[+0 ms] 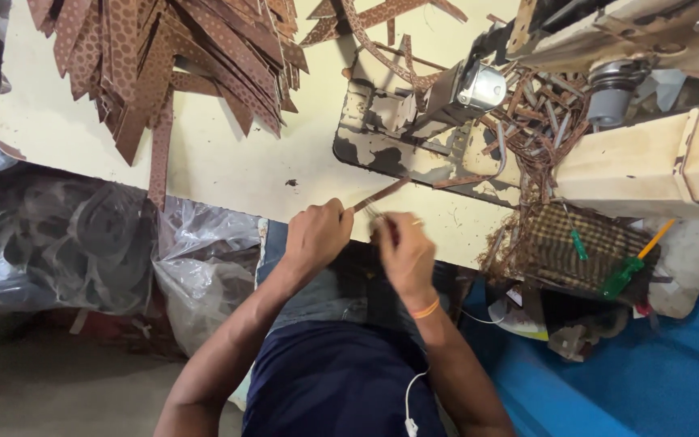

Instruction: Trimming excess material from patterned leather shoe straps using small scissors.

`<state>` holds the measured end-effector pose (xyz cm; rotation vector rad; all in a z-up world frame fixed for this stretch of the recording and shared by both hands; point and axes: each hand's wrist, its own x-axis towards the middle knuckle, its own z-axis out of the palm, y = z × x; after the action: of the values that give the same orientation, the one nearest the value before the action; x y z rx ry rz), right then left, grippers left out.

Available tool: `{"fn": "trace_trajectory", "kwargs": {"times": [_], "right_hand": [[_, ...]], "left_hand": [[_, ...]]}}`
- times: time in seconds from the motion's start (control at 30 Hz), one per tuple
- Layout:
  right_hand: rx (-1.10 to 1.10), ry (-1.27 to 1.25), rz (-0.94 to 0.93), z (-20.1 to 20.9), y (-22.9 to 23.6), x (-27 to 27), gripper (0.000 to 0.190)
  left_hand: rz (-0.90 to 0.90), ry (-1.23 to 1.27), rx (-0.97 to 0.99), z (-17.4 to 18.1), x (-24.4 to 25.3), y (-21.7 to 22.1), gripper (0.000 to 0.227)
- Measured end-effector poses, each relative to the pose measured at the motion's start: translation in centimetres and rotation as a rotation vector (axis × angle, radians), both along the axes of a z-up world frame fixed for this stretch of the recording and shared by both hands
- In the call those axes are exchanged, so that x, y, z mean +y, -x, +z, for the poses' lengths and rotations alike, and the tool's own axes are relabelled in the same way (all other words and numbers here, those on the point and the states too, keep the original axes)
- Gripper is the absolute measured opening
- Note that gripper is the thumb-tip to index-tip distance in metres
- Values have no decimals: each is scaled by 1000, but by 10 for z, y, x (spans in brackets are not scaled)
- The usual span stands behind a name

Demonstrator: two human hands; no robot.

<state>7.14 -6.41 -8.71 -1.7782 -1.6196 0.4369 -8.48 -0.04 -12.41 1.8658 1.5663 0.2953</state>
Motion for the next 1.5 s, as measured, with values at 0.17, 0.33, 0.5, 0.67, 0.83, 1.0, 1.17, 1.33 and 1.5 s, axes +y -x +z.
{"fn": "trace_trajectory", "kwargs": {"times": [0.17,0.33,0.5,0.67,0.83,1.0,1.17,1.33,1.5], "right_hand": [[-107,-55,-70,5,-4,4,10],[-63,-61,-60,9,-1,7,11],[-27,-35,-34,5,-3,7,12],[8,-6,75,1,-3,5,13],[29,20,21,-3,2,4,12],[17,10,-36,-4,-2,5,11],[33,39,-32,-3,-1,8,11],[-12,-34,15,-2,1,7,11],[-38,-21,-56,-3,2,9,11]], "left_hand": [[-1,-10,-30,-1,0,-3,35],[-1,-23,16,-3,-3,-1,35],[-16,-33,1,-1,-5,-1,35],[-22,-56,-8,-3,-3,-2,34],[-27,-58,20,-2,-2,0,34],[-12,-28,1,-1,-5,0,34],[-12,-7,10,1,-4,0,34],[-15,-25,-14,3,-3,1,34],[-24,-23,7,3,-3,1,36]]}}
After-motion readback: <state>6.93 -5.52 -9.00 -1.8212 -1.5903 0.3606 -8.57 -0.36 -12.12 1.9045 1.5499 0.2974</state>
